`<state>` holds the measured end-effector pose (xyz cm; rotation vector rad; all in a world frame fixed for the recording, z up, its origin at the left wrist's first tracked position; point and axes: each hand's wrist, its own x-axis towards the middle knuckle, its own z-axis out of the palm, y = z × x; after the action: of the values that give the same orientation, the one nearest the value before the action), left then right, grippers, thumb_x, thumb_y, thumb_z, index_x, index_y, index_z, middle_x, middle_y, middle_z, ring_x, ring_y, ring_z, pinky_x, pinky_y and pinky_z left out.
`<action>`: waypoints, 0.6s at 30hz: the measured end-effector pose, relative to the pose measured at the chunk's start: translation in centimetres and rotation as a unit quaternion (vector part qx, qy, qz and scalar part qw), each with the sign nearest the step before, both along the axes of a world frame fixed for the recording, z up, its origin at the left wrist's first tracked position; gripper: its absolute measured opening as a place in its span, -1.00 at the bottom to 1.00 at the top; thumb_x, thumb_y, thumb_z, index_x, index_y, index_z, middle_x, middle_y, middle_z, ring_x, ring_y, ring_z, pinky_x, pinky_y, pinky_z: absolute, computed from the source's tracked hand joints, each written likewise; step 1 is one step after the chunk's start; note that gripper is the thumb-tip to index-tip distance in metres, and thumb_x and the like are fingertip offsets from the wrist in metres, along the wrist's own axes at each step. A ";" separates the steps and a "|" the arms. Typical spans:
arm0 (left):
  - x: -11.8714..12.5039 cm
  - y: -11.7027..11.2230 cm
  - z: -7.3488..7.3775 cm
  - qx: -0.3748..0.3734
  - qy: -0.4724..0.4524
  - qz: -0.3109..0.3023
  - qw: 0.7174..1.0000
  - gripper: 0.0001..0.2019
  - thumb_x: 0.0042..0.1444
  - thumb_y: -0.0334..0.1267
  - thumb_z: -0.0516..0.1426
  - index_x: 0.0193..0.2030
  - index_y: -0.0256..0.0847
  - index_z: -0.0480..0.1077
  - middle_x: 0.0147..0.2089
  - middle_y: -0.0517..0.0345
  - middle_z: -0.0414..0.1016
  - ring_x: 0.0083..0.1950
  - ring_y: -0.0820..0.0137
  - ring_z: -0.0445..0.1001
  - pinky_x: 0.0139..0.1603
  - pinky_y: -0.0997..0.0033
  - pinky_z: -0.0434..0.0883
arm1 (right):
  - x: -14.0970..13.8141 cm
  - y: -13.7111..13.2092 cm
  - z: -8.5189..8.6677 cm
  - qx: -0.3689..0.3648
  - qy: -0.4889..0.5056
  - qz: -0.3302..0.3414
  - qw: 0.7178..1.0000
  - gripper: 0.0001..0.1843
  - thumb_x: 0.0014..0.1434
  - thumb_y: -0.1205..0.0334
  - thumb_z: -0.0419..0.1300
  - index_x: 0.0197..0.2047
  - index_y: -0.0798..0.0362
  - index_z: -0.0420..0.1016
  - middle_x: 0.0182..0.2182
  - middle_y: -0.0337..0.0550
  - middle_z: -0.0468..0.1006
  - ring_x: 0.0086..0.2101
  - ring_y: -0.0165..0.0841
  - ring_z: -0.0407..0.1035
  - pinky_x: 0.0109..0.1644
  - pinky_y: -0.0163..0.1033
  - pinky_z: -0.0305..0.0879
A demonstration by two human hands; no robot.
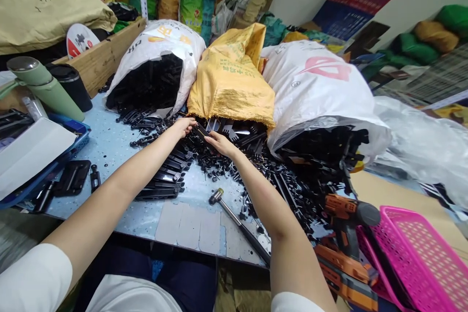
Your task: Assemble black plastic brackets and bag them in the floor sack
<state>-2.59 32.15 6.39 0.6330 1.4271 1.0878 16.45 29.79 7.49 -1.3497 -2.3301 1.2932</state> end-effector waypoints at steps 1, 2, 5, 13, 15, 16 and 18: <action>-0.1 0.0 -0.1 0.001 -0.019 0.011 1.000 -0.70 0.07 -0.48 0.10 -0.02 -0.34 0.34 -0.45 0.13 0.49 -0.73 0.71 0.08 -0.69 0.65 -0.03 | 0.0 -0.1 -0.1 0.005 0.000 0.005 1.000 -0.60 0.24 -0.10 -0.04 -0.06 0.04 0.26 -0.57 -0.34 0.36 -0.59 -0.47 0.32 -0.63 -0.45 0.20; -0.2 0.0 -0.2 0.003 -0.037 0.022 0.999 -0.68 0.06 -0.49 0.10 -0.01 -0.34 0.33 -0.47 0.15 0.48 -0.73 0.71 0.07 -0.69 0.66 -0.05 | -0.1 -0.2 -0.3 0.010 -0.004 0.009 1.000 -0.60 0.23 -0.10 -0.02 -0.06 0.04 0.26 -0.55 -0.34 0.37 -0.58 -0.47 0.33 -0.62 -0.45 0.20; -0.6 -0.2 -0.3 0.015 -0.085 0.053 0.995 -0.65 0.06 -0.54 0.10 0.02 -0.35 0.30 -0.53 0.20 0.44 -0.73 0.71 0.06 -0.69 0.66 -0.10 | -0.2 -0.6 -0.6 0.024 -0.010 0.003 1.000 -0.56 0.20 -0.15 -0.01 -0.05 0.02 0.27 -0.53 -0.33 0.40 -0.56 -0.48 0.34 -0.60 -0.45 0.22; -1.2 -1.7 -0.1 0.054 -0.221 0.089 0.970 -0.75 0.04 -0.57 0.08 -0.12 -0.30 0.28 -0.57 0.30 0.33 -0.74 0.75 -0.01 -0.70 0.72 -0.13 | -0.5 -1.1 -2.3 -0.019 0.176 -0.085 0.981 -0.52 0.10 -0.29 0.04 -0.32 0.01 0.23 -0.69 -0.33 0.36 -0.71 -0.46 0.23 -0.75 -0.41 0.09; -1.1 -2.1 0.1 0.058 -0.248 0.090 0.963 -0.76 0.03 -0.58 0.06 -0.16 -0.28 0.26 -0.58 0.33 0.29 -0.74 0.74 -0.03 -0.70 0.73 -0.14 | -1.1 -1.4 -2.4 -0.061 0.219 -0.090 0.970 -0.50 0.10 -0.31 0.02 -0.30 0.00 0.21 -0.71 -0.32 0.38 -0.75 -0.45 0.19 -0.77 -0.39 0.08; -1.0 -2.2 0.2 0.061 -0.259 0.090 0.960 -0.76 0.04 -0.59 0.04 -0.17 -0.27 0.25 -0.59 0.34 0.28 -0.74 0.74 -0.02 -0.70 0.73 -0.15 | -1.3 -1.6 -2.4 -0.074 0.240 -0.099 0.963 -0.49 0.10 -0.32 0.00 -0.28 0.00 0.21 -0.71 -0.32 0.39 -0.77 -0.46 0.16 -0.78 -0.38 0.07; -0.8 -2.5 0.7 0.069 -0.279 0.087 0.954 -0.76 0.04 -0.62 -0.01 -0.19 -0.26 0.24 -0.59 0.34 0.25 -0.73 0.72 -0.01 -0.71 0.73 -0.14 | -1.6 -1.8 -2.2 -0.079 0.266 -0.118 0.954 -0.47 0.10 -0.34 -0.02 -0.26 0.00 0.20 -0.71 -0.33 0.39 -0.79 -0.48 0.11 -0.79 -0.38 0.03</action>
<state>-3.43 29.67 7.13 0.2610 0.9300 1.3833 14.90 27.97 5.25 -1.0982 -1.6859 1.5526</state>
